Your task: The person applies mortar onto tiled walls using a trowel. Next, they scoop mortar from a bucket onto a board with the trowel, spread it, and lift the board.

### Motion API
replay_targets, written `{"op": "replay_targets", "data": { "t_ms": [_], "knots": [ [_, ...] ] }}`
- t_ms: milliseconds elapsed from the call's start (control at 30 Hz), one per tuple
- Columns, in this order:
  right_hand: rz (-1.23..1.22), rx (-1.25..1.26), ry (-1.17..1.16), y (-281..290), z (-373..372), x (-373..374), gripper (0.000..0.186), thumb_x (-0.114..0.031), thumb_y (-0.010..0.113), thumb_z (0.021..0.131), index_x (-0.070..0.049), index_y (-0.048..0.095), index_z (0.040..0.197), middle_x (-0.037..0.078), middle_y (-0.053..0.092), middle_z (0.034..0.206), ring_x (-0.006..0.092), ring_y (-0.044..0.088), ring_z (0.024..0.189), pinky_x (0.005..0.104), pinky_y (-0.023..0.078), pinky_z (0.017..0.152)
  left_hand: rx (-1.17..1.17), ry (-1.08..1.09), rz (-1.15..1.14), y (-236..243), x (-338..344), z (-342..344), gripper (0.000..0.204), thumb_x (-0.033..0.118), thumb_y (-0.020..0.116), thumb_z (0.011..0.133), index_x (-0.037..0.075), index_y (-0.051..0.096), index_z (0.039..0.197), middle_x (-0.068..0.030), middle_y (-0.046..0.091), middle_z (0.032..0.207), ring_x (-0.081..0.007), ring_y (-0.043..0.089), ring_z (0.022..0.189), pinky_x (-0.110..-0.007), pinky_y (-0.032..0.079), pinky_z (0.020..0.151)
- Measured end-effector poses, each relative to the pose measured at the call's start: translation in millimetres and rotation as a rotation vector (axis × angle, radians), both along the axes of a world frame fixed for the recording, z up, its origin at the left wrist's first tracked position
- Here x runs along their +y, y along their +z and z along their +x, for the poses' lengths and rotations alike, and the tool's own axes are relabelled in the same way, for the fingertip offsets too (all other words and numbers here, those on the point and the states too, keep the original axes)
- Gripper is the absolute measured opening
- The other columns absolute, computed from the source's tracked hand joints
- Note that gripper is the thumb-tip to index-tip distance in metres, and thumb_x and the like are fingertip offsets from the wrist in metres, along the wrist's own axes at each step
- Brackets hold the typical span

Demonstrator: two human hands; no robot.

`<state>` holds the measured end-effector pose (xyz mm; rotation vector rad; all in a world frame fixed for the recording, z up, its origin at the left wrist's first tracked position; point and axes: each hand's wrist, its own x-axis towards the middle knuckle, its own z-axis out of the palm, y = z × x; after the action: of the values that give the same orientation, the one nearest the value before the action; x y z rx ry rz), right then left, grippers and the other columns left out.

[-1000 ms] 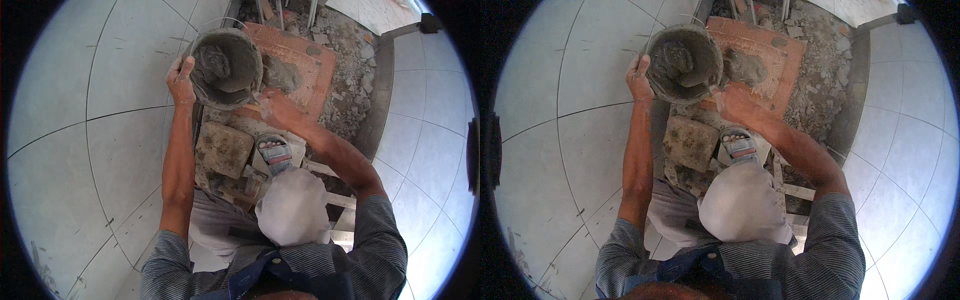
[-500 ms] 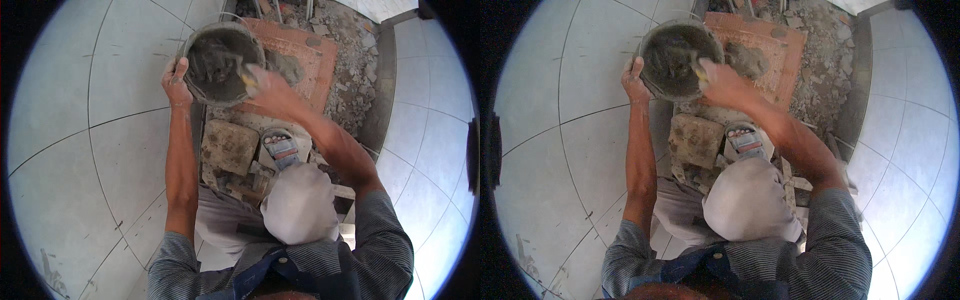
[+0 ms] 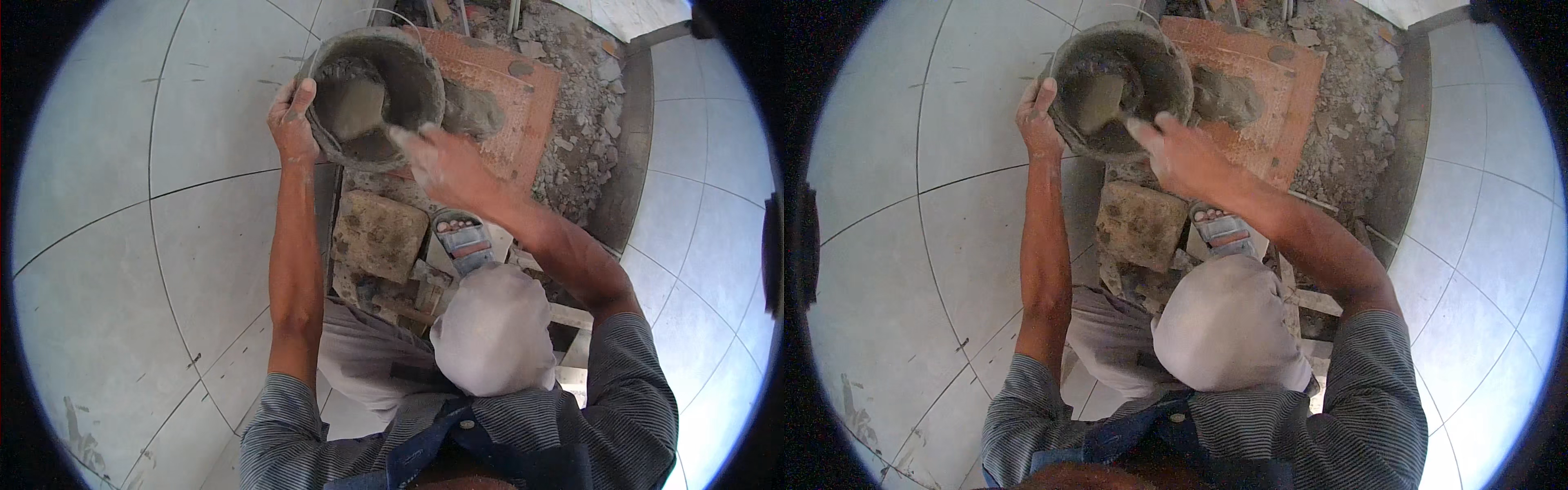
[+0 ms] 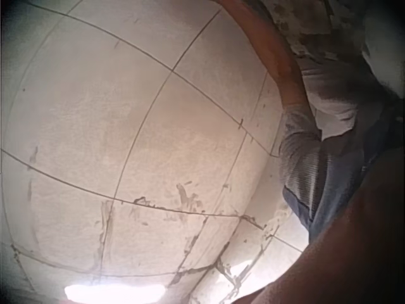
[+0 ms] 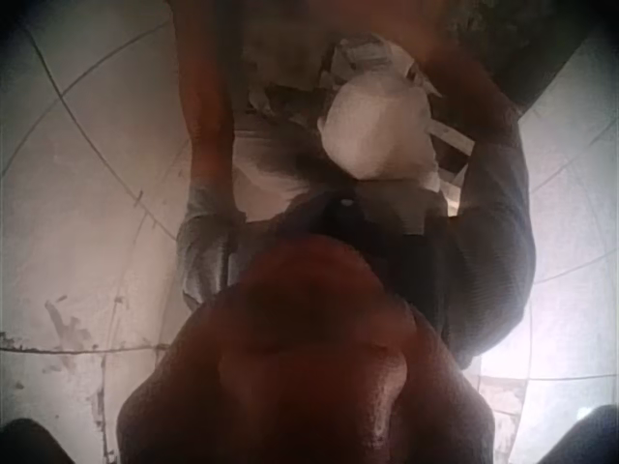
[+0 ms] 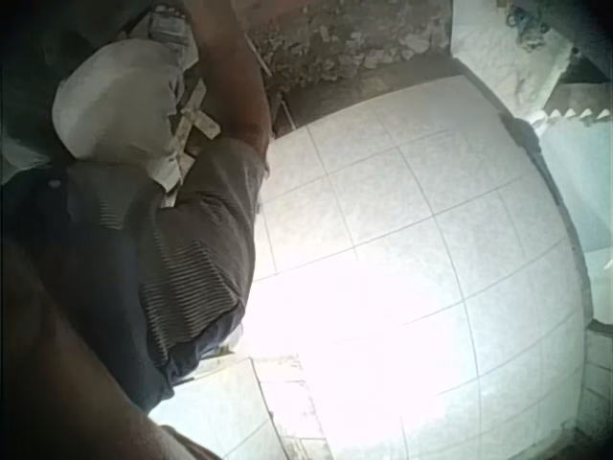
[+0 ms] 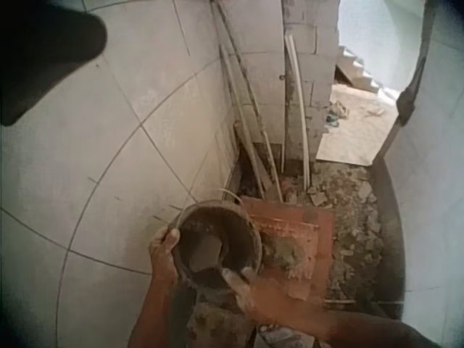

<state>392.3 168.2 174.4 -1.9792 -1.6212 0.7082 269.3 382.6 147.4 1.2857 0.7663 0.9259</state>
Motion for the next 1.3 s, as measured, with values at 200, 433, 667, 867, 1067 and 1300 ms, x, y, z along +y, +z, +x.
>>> {"op": "replay_targets", "data": {
  "t_ms": [200, 433, 667, 867, 1067, 1300],
  "knots": [
    [-0.107, -0.218, 0.193, -42, 44, -25, 0.054, -0.012, 0.056, 0.078, -0.015, 0.042, 0.13, 0.017, 0.05, 0.099, 0.0352, 0.058, 0.083, 0.0445, 0.049, 0.07, 0.039, 0.033, -0.039, 1, -4, 8, 0.044, 0.025, 0.073, 0.076, -0.005, 0.061, 0.104, -0.0063, 0.061, 0.097, -0.0156, 0.055, 0.089, -0.027, 0.041, 0.081],
    [-0.015, -0.283, 0.228, -44, 47, -33, 0.054, -0.008, 0.052, 0.08, -0.02, 0.041, 0.132, 0.016, 0.049, 0.102, 0.0333, 0.059, 0.087, 0.043, 0.05, 0.071, 0.046, 0.027, -0.056, -2, -5, 18, 0.044, 0.024, 0.073, 0.076, -0.007, 0.06, 0.105, -0.0076, 0.061, 0.096, -0.0159, 0.054, 0.089, -0.026, 0.04, 0.082],
    [0.085, -0.213, 0.24, -43, 59, -47, 0.056, -0.01, 0.053, 0.08, -0.021, 0.039, 0.133, 0.015, 0.05, 0.113, 0.0329, 0.056, 0.098, 0.0408, 0.049, 0.08, 0.099, -0.022, -0.155, 17, -4, 21, 0.047, 0.023, 0.073, 0.076, -0.009, 0.059, 0.108, -0.0104, 0.061, 0.1, -0.0163, 0.055, 0.092, -0.027, 0.04, 0.085],
    [0.06, -0.455, 0.204, -43, 79, -44, 0.056, -0.011, 0.054, 0.077, -0.022, 0.042, 0.131, 0.011, 0.053, 0.11, 0.0303, 0.058, 0.089, 0.0382, 0.051, 0.071, 0.171, 0.06, -0.083, 7, -1, 24, 0.05, 0.024, 0.073, 0.076, -0.01, 0.057, 0.109, -0.0127, 0.06, 0.104, -0.0184, 0.055, 0.095, -0.028, 0.041, 0.086],
    [0.035, -0.225, 0.077, -43, 61, 2, 0.053, -0.016, 0.052, 0.082, -0.019, 0.038, 0.133, 0.016, 0.056, 0.102, 0.0346, 0.059, 0.085, 0.0414, 0.05, 0.07, 0.086, -0.016, -0.146, 14, -13, 34, 0.055, 0.027, 0.075, 0.074, -0.01, 0.057, 0.11, -0.0133, 0.06, 0.105, -0.0195, 0.055, 0.098, -0.029, 0.04, 0.088],
    [-0.072, -0.078, 0.099, -36, 56, -7, 0.047, -0.013, 0.051, 0.084, -0.014, 0.042, 0.13, 0.024, 0.056, 0.097, 0.0402, 0.057, 0.087, 0.0464, 0.048, 0.075, 0.088, -0.015, -0.085, 6, -4, 15, 0.051, 0.026, 0.074, 0.074, -0.009, 0.058, 0.108, -0.0114, 0.061, 0.101, -0.0177, 0.055, 0.095, -0.028, 0.041, 0.086]
  ]
}}
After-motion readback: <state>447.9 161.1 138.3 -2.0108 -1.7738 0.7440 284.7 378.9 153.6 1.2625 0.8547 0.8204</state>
